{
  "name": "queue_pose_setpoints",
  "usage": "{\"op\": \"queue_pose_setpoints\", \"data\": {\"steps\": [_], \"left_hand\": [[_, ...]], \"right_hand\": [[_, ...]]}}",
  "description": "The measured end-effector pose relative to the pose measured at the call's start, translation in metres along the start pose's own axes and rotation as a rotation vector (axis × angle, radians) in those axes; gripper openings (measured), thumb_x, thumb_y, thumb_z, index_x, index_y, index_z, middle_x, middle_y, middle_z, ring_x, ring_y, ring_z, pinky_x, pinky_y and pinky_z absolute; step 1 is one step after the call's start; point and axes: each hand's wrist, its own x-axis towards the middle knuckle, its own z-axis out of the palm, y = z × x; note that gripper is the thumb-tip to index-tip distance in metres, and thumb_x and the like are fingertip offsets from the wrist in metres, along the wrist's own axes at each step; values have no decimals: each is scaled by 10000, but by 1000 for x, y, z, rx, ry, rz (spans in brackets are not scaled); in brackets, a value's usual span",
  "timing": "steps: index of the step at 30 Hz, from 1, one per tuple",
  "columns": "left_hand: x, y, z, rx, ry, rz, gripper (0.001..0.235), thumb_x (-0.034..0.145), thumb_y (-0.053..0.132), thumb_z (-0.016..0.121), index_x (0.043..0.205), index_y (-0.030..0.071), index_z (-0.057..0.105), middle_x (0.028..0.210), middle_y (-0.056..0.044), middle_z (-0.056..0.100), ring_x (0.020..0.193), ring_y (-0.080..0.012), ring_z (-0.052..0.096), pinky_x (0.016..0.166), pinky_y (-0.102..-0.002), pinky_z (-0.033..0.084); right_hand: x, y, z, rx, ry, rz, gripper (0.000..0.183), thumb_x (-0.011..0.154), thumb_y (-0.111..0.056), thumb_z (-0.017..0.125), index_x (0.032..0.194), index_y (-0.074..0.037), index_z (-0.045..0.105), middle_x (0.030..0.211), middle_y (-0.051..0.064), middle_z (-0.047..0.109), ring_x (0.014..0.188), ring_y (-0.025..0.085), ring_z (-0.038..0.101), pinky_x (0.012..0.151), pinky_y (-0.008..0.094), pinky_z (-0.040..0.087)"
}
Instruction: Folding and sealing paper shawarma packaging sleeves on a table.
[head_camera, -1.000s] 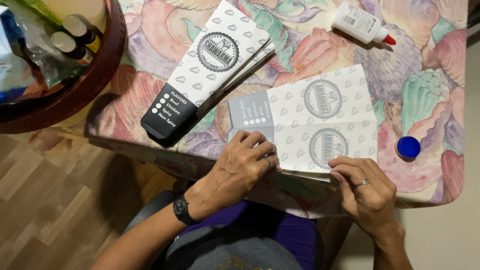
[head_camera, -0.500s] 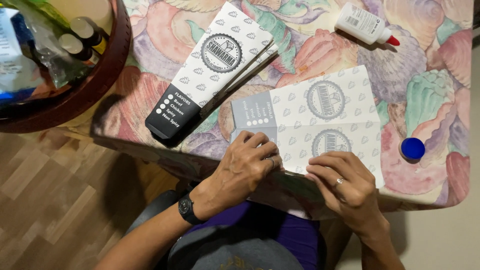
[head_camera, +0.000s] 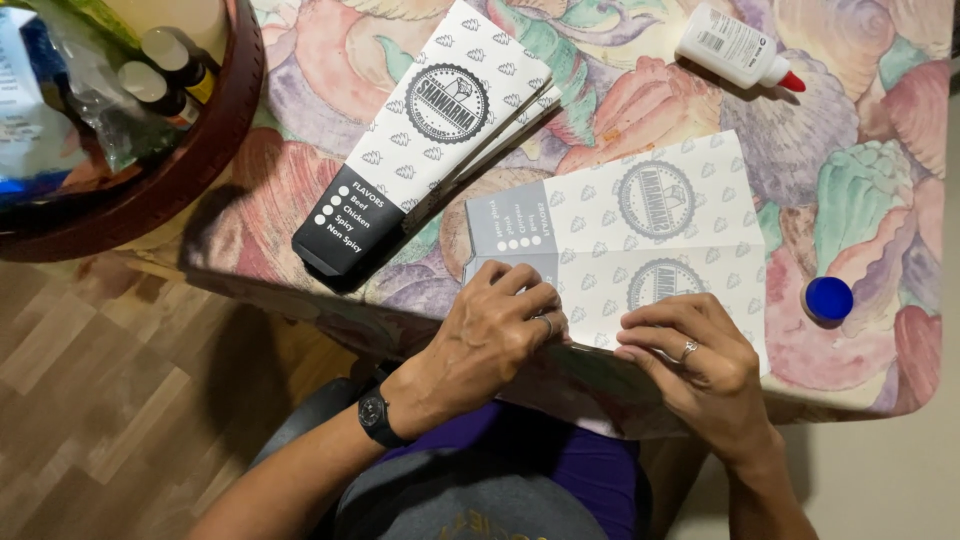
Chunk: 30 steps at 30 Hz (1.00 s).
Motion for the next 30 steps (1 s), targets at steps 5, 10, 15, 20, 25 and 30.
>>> {"op": "queue_pose_setpoints", "data": {"steps": [5, 10, 15, 20, 25, 30], "left_hand": [[0, -1, 0, 7, -18, -9, 245, 1035, 57, 553, 817, 78, 663, 896, -64, 621, 858, -264, 552, 735, -397, 394], [-1, 0, -1, 23, -20, -4, 220, 1026, 40, 570, 830, 74, 665, 911, -73, 626, 865, -272, 557, 730, -401, 401], [-1, -1, 0, 15, -12, -8, 231, 1028, 35, 561, 832, 78, 675, 909, -73, 625, 863, -272, 553, 735, -403, 403], [-1, 0, -1, 26, -37, -11, 197, 1014, 39, 579, 837, 67, 660, 919, -74, 621, 876, -278, 551, 744, -408, 400], [0, 3, -1, 32, -35, -23, 200, 1018, 64, 578, 838, 58, 663, 901, -78, 619, 860, -279, 548, 753, -411, 411], [1, 9, -6, 110, -63, 32, 124, 961, -21, 616, 852, 29, 650, 902, -109, 607, 844, -291, 556, 710, -402, 445]], "right_hand": [[0, 0, 0, 14, 6, 37, 114, 837, -22, 819, 927, -42, 752, 991, 80, 749, 923, 242, 633, 852, 348, 526], [-2, 3, 1, 31, -1, 56, 114, 839, -32, 817, 931, -56, 756, 993, 70, 745, 926, 233, 628, 864, 340, 518], [-2, 2, 0, 40, 0, 79, 116, 837, -33, 819, 931, -67, 762, 996, 62, 745, 932, 221, 624, 869, 328, 517], [-2, 4, 2, 34, 11, 42, 101, 858, -23, 802, 938, -54, 751, 989, 73, 741, 922, 229, 627, 865, 341, 511], [0, 0, 1, -16, 5, -5, 96, 884, -17, 778, 963, -24, 724, 998, 100, 731, 914, 256, 623, 857, 363, 521], [-2, -3, 8, -253, -16, -148, 84, 962, -19, 693, 966, 55, 654, 993, 156, 703, 871, 326, 622, 780, 413, 543]]}}
